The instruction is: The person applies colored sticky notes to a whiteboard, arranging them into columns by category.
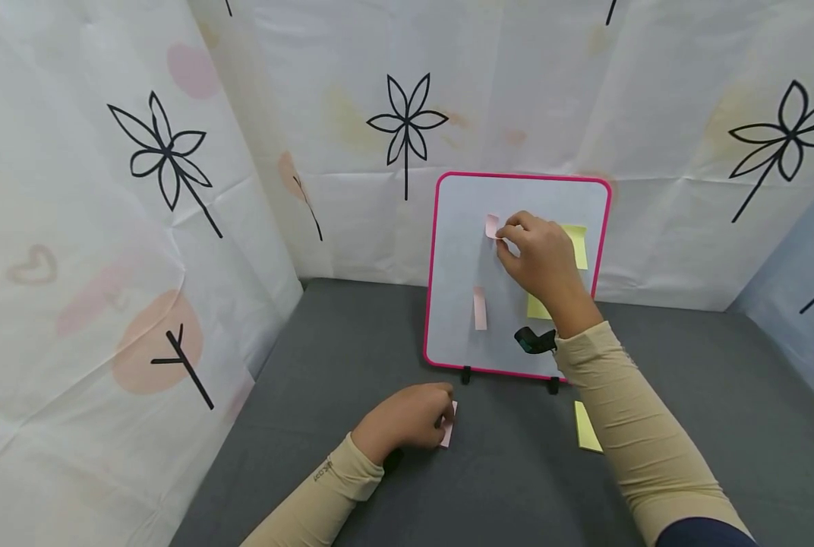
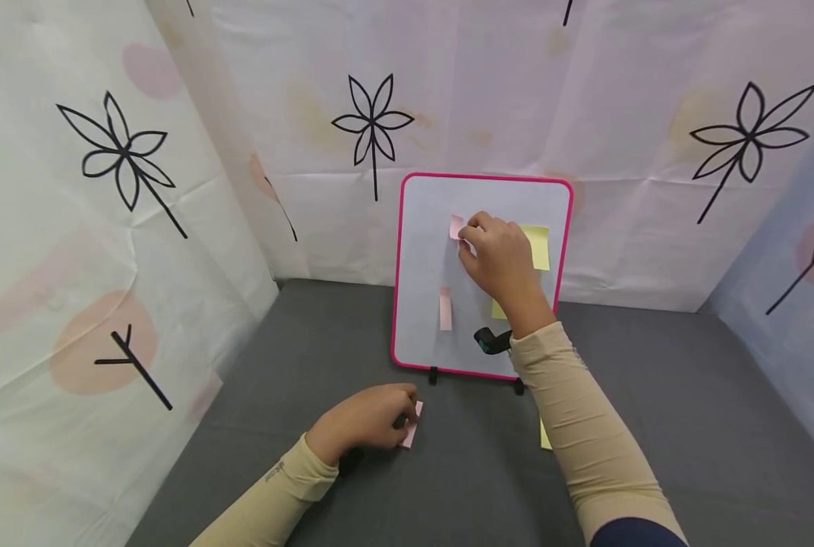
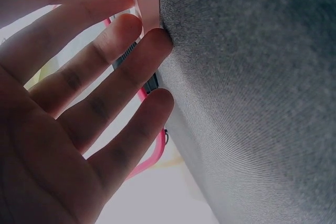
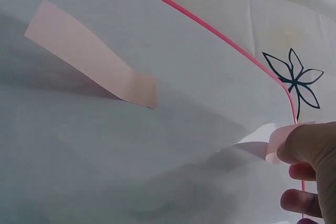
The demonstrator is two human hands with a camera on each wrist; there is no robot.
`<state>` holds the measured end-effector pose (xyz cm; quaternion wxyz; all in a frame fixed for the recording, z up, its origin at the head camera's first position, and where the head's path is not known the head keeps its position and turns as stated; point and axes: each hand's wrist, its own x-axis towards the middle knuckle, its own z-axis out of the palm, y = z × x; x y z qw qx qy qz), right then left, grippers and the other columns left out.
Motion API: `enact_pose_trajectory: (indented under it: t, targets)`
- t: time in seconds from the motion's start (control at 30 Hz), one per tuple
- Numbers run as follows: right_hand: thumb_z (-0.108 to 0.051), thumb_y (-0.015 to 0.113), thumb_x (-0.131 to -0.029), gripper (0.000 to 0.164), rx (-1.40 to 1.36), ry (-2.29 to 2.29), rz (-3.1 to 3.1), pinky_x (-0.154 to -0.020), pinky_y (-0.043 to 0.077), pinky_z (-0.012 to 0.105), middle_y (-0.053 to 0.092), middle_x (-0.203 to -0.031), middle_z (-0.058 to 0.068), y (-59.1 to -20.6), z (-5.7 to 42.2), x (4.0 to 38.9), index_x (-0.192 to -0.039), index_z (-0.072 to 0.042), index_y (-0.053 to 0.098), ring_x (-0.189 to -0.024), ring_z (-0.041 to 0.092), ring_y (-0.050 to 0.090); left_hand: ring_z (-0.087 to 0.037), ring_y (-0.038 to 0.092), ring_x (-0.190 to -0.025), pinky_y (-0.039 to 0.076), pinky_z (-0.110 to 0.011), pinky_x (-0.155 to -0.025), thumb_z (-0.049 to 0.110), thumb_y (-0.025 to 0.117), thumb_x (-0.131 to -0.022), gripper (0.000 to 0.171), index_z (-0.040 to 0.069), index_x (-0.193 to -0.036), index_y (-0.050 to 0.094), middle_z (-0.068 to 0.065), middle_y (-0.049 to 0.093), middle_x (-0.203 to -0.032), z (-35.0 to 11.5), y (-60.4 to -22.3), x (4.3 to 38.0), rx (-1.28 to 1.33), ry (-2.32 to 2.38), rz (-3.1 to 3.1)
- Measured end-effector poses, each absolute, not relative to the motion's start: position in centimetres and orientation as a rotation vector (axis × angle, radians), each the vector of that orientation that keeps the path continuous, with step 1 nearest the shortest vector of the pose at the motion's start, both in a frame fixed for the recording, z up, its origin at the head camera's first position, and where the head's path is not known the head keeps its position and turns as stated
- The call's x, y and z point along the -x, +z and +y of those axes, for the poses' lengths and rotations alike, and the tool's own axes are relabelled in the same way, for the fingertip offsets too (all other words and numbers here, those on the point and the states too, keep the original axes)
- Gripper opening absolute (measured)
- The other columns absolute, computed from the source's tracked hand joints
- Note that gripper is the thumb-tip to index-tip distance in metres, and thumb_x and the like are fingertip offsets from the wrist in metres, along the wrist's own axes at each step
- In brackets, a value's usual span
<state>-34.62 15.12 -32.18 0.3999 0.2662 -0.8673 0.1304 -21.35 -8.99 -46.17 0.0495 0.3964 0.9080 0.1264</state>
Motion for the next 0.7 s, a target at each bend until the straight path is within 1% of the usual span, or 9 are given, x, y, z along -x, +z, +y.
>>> enact_pose_trajectory:
  t: [0.2,0.4,0.7]
  targets:
    - [-0.007,0.077,-0.092,0.014,-0.68,0.344,-2.215,-0.064,0.055,0.045,0.074,-0.103,0.017,-32.27,15.04,34.34,-0.104,-0.002,0.083,-0.069,0.034,0.062,-0.001,0.05,-0.068,0.042,-0.012,-0.064,0.001,0.073,-0.087,0.014,0.012,-0.091,0.082,0.005,0.061,-0.086,-8.97,-46.2,21.36,-1.203,0.382,2.771]
    - [-0.007,0.077,-0.092,0.016,-0.677,0.36,-2.243,-0.063,0.055,0.044,0.074,-0.105,0.017,-32.27,14.93,33.97,-0.106,-0.003,0.083,-0.07,0.033,0.062,-0.001,0.052,-0.07,0.043,-0.012,-0.065,0.002,0.074,-0.087,0.014,0.012,-0.091,0.082,0.005,0.062,-0.087,-8.96,-46.15,21.24,-1.205,0.371,2.777]
    - [0.0,0.075,-0.09,0.018,-0.669,0.368,-2.266,-0.064,0.056,0.046,0.074,-0.107,0.018,-32.46,15.08,33.67,-0.107,-0.002,0.082,-0.074,0.035,0.065,-0.002,0.051,-0.07,0.043,-0.013,-0.064,0.002,0.074,-0.088,0.014,0.011,-0.093,0.082,0.005,0.062,-0.088,-9.01,-45.88,21.1,-1.198,0.367,2.77]
